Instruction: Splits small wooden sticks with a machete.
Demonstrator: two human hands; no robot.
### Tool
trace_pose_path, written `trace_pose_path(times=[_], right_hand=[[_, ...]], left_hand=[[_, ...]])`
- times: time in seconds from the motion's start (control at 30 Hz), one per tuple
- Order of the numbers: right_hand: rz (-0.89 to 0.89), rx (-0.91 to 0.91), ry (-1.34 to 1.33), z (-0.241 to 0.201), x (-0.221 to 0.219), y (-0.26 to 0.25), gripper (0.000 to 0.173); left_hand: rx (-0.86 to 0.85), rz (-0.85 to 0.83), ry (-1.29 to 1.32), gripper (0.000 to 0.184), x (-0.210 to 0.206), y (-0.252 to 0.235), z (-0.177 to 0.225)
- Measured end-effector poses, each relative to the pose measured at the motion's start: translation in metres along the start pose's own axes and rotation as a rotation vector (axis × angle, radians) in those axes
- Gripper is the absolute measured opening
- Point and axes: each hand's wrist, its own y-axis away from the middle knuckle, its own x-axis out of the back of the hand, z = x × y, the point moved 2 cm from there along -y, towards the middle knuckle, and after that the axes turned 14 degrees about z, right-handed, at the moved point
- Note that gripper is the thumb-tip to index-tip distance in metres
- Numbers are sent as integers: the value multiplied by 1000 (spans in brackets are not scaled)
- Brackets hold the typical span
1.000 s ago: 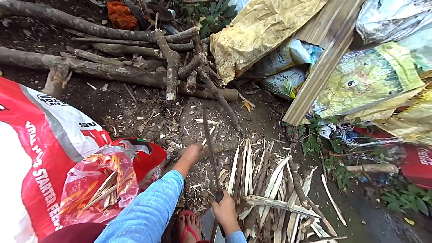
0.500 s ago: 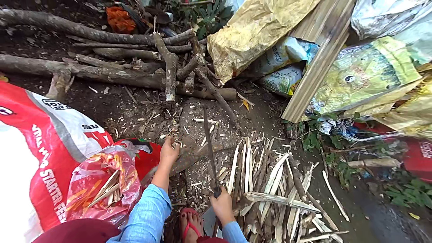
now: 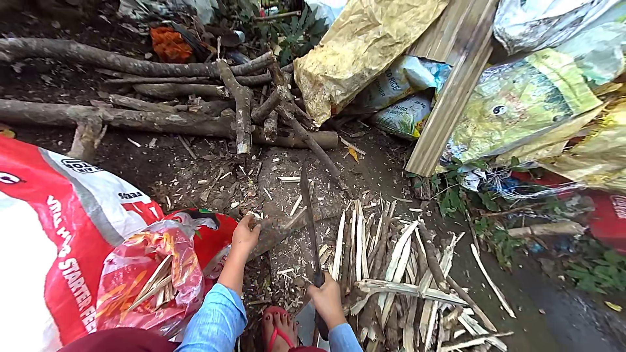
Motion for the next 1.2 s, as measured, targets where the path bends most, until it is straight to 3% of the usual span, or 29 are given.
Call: trace_pose_path(times=[0.17,0.33,0.47,0.6,0.77,0.9,1.0,1.13,1.2], right_hand=[[149,111,-129,-5,9,16,44],[-40,-38,129,16,-21,-4,48],[-20,18,46,4,-1,-2,39],[57,80,12,-3,-3,9,45],[-117,-63,176,19,-37,-7,51],[-91,-3,76,5,-19,-1,41],[-9,48,52,-4,-11,11,44],[-80,-33,244,9,-35,5,49],[-144,-77,333,17,-44,-2,52]], left_hand=[[2,21,10,44,2,-1,-4],[5,-11,1,44,-5,1,-6],[-1,-20,8,44,-4,5,-4],[10,-11,7,43,-5,1,-9],[19,-16,10,42,-9,2,-11],[18,-17,15,41,-7,4,-12],[26,-6,18,41,-6,2,-14],[41,-15,35,44,-11,1,-19],[57,-68,70,54,-19,5,-19]])
